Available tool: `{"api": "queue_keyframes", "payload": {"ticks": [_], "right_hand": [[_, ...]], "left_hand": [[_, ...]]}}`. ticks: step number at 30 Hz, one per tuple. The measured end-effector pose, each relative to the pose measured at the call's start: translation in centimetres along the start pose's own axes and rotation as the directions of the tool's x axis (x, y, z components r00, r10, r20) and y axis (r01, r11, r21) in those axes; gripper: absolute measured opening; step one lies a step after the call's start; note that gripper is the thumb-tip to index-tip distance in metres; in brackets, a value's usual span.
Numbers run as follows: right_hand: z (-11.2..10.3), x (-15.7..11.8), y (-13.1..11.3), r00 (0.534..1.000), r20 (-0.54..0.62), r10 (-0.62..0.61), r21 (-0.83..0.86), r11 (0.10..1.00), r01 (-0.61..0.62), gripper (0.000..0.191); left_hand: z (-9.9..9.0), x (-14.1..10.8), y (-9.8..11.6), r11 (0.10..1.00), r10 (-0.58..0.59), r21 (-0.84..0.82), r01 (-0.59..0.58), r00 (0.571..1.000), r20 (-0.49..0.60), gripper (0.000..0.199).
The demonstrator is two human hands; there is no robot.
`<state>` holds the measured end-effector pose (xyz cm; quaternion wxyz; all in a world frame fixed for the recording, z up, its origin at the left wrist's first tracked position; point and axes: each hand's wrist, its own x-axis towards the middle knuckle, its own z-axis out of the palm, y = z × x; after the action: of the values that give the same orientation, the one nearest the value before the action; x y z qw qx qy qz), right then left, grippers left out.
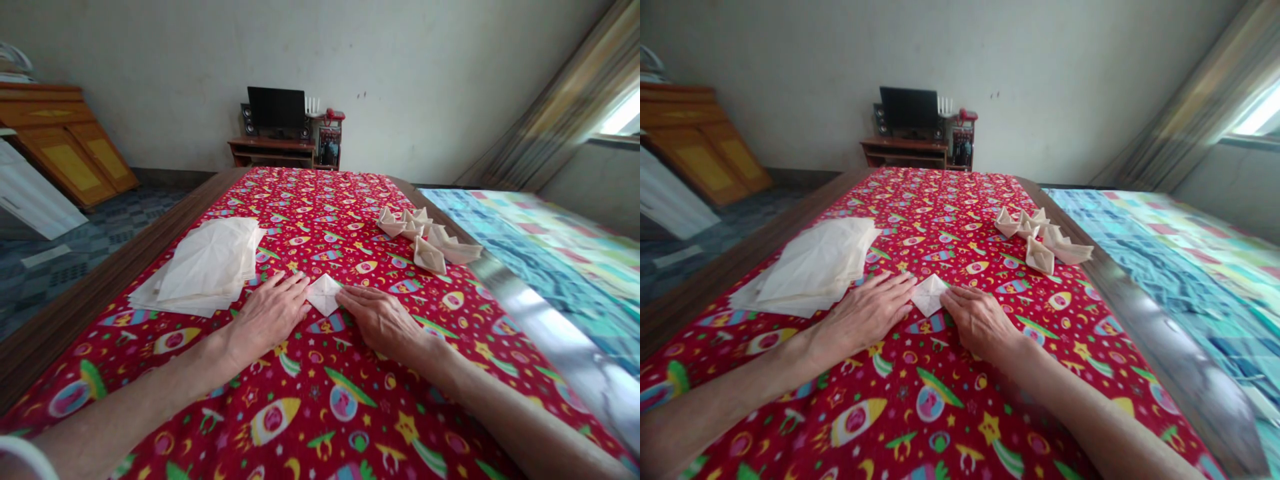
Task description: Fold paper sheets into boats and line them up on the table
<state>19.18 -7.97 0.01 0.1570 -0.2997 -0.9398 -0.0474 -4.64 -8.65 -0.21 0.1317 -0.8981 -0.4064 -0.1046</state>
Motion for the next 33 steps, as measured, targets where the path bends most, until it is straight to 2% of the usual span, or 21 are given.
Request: {"api": "queue_keyframes", "payload": {"ticks": [5, 8, 12, 15, 21, 27, 33], "right_hand": [[-0.3, 0.1, 0.0, 0.997, 0.019, 0.071, 0.015, 0.997, -0.071, 0.030], [-0.3, 0.2, 0.0, 0.994, 0.019, 0.104, -0.002, 0.995, -0.104, 0.027], [0.1, 0.9, 0.2, 0.995, -0.062, 0.085, -0.094, 0.991, -0.090, 0.023], [0.4, 2.1, 0.1, 0.992, -0.080, 0.101, -0.185, 0.976, -0.115, 0.028], [0.5, 3.9, -0.4, 0.993, 0.006, 0.119, -0.304, 0.946, -0.112, 0.016], [0.7, 4.3, -0.6, 0.995, 0.064, 0.079, -0.336, 0.940, -0.053, 0.020], [0.6, 4.8, -0.8, 0.993, 0.070, 0.097, -0.317, 0.946, -0.070, 0.021]], "left_hand": [[0.2, -0.1, -0.7, 1.000, 0.020, -0.008, -0.021, 0.998, -0.059, 0.031], [0.5, 0.4, -1.6, 0.987, -0.016, -0.163, -0.004, 0.992, -0.125, 0.029], [1.3, 1.6, -2.5, 0.911, -0.161, -0.403, 0.083, 0.973, -0.164, 0.026], [1.8, 2.3, -2.5, 0.881, -0.209, -0.459, 0.119, 0.966, -0.152, 0.022], [2.2, 2.5, -2.2, 0.852, -0.253, -0.485, 0.195, 0.966, -0.058, 0.030], [2.2, 2.6, -2.4, 0.792, -0.280, -0.559, 0.245, 0.960, 0.023, 0.031], [2.1, 2.7, -2.4, 0.737, -0.284, -0.615, 0.281, 0.954, 0.096, 0.034]]}}
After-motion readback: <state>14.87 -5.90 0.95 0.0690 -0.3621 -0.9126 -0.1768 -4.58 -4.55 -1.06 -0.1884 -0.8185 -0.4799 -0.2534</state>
